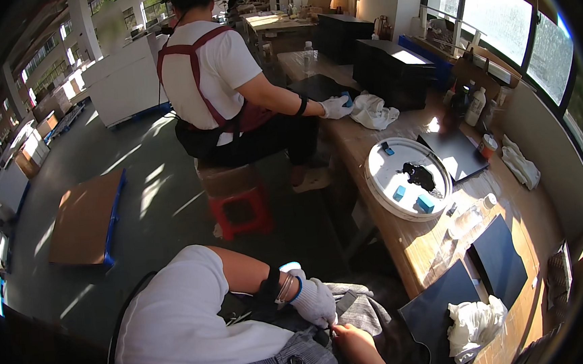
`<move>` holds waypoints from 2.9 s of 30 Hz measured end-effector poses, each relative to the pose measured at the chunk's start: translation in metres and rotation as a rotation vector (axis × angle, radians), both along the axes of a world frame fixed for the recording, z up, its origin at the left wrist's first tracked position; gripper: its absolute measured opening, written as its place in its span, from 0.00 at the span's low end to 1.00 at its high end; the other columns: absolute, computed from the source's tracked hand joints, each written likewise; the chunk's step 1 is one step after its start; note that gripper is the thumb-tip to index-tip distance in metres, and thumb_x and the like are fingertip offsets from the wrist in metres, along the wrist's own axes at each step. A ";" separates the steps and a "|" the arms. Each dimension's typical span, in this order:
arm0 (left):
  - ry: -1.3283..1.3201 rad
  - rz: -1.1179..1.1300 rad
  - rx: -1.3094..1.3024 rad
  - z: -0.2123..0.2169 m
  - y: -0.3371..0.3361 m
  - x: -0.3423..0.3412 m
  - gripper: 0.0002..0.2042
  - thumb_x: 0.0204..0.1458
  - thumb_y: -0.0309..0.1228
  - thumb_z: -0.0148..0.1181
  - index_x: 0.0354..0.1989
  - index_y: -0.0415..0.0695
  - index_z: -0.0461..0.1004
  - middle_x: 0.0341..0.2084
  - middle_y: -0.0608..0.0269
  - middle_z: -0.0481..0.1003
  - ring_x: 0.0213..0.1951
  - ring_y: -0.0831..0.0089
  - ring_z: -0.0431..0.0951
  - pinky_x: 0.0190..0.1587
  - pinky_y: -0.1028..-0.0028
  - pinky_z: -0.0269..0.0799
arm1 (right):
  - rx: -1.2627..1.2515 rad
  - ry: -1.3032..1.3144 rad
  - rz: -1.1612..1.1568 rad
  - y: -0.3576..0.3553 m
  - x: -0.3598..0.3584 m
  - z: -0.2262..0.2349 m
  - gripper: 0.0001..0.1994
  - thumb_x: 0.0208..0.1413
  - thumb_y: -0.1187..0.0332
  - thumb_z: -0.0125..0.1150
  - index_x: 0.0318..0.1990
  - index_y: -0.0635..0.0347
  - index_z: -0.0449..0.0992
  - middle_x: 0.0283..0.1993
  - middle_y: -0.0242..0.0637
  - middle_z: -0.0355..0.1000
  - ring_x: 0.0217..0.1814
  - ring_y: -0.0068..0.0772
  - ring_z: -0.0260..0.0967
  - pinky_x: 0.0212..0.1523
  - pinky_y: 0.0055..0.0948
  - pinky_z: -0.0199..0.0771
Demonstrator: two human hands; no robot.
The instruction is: The recorder applies a liquid to black furniture panels and wipes them down with a cloth in a workshop setting.
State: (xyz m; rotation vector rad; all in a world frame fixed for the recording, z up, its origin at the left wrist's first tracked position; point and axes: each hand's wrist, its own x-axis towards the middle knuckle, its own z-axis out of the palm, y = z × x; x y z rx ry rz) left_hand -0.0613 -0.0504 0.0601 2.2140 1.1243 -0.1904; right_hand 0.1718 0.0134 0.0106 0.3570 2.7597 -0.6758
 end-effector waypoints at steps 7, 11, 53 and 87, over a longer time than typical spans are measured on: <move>0.005 0.079 -0.036 0.005 -0.010 -0.014 0.16 0.60 0.45 0.53 0.47 0.51 0.81 0.39 0.53 0.82 0.46 0.51 0.82 0.50 0.54 0.75 | -0.196 -0.073 -0.163 -0.005 -0.017 0.005 0.10 0.59 0.62 0.61 0.40 0.58 0.77 0.41 0.46 0.77 0.46 0.50 0.77 0.46 0.45 0.77; 0.137 0.123 -0.135 0.010 -0.008 -0.022 0.19 0.62 0.48 0.51 0.51 0.51 0.80 0.45 0.56 0.81 0.52 0.56 0.80 0.57 0.59 0.74 | -0.115 -0.021 -0.119 -0.007 -0.004 0.006 0.09 0.57 0.64 0.60 0.34 0.60 0.76 0.34 0.46 0.77 0.39 0.52 0.77 0.41 0.45 0.77; 0.222 -0.009 -0.154 0.025 -0.006 -0.013 0.17 0.62 0.40 0.51 0.56 0.60 0.80 0.42 0.58 0.83 0.48 0.57 0.82 0.52 0.59 0.78 | 0.386 0.016 -0.193 -0.067 0.153 0.070 0.06 0.47 0.69 0.61 0.30 0.55 0.70 0.30 0.32 0.66 0.33 0.33 0.68 0.34 0.32 0.66; -0.809 0.248 0.174 -0.069 0.031 0.060 0.05 0.51 0.31 0.62 0.31 0.44 0.80 0.28 0.54 0.80 0.33 0.61 0.83 0.39 0.65 0.78 | 0.600 -0.082 -0.238 -0.049 0.067 -0.049 0.19 0.49 0.68 0.56 0.48 0.69 0.76 0.44 0.50 0.75 0.42 0.46 0.71 0.42 0.43 0.70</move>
